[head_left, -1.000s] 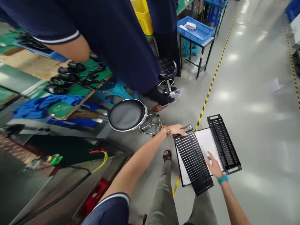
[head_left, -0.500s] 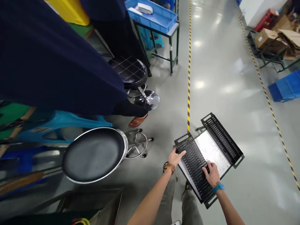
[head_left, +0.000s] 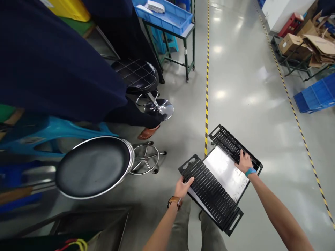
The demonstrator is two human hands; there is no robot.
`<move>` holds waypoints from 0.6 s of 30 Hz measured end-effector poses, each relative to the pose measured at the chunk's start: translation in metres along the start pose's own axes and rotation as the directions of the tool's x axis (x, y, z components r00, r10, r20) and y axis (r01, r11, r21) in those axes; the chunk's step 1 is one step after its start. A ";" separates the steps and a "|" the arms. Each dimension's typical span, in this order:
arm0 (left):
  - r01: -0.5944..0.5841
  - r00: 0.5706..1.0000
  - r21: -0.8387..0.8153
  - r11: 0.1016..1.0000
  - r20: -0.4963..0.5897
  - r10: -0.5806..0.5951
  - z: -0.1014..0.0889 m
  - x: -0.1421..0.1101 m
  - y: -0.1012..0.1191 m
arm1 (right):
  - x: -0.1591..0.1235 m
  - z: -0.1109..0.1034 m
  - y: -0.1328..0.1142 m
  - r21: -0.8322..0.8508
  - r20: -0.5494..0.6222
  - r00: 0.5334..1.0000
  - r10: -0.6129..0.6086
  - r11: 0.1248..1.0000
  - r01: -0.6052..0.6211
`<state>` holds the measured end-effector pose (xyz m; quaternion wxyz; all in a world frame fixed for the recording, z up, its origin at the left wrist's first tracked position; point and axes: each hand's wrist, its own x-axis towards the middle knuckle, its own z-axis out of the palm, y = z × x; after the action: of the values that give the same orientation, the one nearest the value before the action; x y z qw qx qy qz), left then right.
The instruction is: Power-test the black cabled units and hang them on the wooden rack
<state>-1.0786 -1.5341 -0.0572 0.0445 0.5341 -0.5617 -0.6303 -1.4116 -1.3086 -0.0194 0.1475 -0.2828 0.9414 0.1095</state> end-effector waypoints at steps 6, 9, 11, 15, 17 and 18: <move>-0.050 0.999 -0.116 0.992 0.006 0.051 -0.006 -0.018 -0.019 | 0.002 -0.081 0.022 0.077 0.068 0.966 -0.249 0.967 0.244; -0.113 0.993 -0.136 0.984 -0.048 0.107 -0.011 -0.029 -0.028 | 0.006 -0.123 0.045 0.302 0.189 0.885 -0.426 0.882 0.361; -0.107 0.993 -0.154 0.982 -0.070 0.098 -0.013 -0.035 -0.034 | 0.012 -0.137 0.054 0.511 0.276 0.802 -0.530 0.788 0.344; -0.090 0.992 -0.207 0.974 -0.104 0.070 -0.020 -0.043 -0.043 | 0.041 -0.120 0.049 0.698 0.427 0.721 -0.545 0.706 0.120; -0.100 0.992 -0.226 0.969 -0.102 0.079 -0.022 -0.046 -0.046 | 0.060 -0.099 0.040 0.692 0.446 0.747 -0.493 0.719 0.061; -0.109 0.990 -0.239 0.965 -0.109 0.085 -0.023 -0.047 -0.046 | 0.070 -0.087 0.036 0.685 0.430 0.768 -0.475 0.725 0.065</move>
<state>-1.0166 -1.5017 -0.0579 0.1682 0.5266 -0.5025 -0.6647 -1.5064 -1.3390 0.0422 0.5275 -0.3099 0.7750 -0.1581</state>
